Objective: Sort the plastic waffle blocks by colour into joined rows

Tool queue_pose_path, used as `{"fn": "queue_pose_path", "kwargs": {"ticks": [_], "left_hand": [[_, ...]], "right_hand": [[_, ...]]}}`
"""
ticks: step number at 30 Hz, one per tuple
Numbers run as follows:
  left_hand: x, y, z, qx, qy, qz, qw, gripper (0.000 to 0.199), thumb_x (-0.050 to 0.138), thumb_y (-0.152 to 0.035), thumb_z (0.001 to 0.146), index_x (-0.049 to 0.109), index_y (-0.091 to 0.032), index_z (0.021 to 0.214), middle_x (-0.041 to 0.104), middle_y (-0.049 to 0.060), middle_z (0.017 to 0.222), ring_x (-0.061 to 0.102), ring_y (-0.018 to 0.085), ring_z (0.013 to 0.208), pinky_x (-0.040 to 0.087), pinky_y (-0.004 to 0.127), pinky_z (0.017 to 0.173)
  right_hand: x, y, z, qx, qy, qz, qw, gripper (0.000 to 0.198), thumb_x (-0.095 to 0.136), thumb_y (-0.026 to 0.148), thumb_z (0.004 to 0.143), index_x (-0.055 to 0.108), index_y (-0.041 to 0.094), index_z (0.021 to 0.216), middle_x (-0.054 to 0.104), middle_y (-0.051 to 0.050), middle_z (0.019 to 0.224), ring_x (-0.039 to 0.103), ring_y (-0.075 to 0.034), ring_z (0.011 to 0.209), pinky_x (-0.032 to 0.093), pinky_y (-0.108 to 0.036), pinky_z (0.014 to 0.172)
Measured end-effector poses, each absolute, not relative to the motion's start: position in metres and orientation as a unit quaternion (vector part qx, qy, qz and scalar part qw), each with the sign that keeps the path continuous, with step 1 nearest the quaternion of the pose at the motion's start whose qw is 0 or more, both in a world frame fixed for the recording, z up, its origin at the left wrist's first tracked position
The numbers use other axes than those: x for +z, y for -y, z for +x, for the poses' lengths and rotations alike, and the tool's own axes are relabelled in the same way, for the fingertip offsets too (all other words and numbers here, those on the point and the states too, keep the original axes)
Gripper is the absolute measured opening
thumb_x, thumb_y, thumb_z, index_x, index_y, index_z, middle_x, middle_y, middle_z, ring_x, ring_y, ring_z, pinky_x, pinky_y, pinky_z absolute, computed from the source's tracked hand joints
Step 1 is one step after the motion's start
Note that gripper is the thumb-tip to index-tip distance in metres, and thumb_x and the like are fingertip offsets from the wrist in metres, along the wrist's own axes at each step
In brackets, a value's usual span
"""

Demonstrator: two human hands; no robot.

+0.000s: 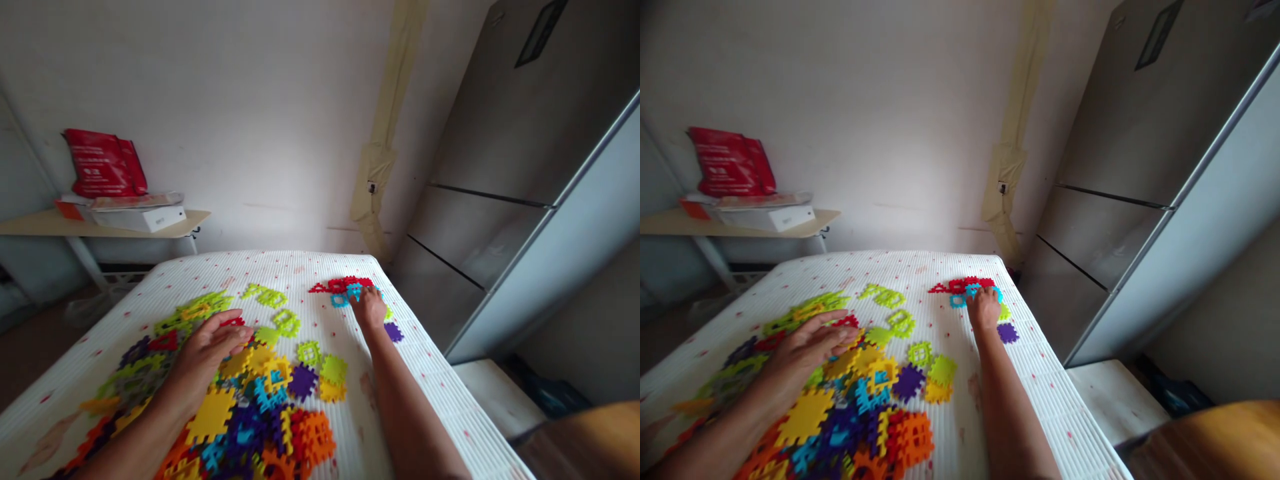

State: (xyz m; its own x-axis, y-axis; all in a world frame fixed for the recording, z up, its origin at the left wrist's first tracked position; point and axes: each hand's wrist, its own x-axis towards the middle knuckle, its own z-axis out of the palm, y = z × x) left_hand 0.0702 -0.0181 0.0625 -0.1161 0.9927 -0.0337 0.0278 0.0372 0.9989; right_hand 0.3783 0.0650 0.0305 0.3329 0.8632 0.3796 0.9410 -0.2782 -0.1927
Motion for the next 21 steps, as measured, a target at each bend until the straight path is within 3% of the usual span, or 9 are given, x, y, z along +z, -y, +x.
{"fn": "queue_pose_path", "kwargs": {"ticks": [21], "left_hand": [[0.060, 0.023, 0.069, 0.509, -0.550, 0.478, 0.459, 0.047, 0.070, -0.046, 0.065, 0.058, -0.021, 0.103, 0.072, 0.003, 0.082, 0.067, 0.020, 0.083, 0.051, 0.028, 0.070]], "right_hand": [[0.017, -0.069, 0.380, -0.063, 0.558, -0.812, 0.155, 0.029, 0.045, 0.033, 0.087, 0.064, 0.014, 0.099, 0.058, -0.014, 0.105, 0.061, -0.021, 0.088, 0.044, -0.027, 0.067]]}}
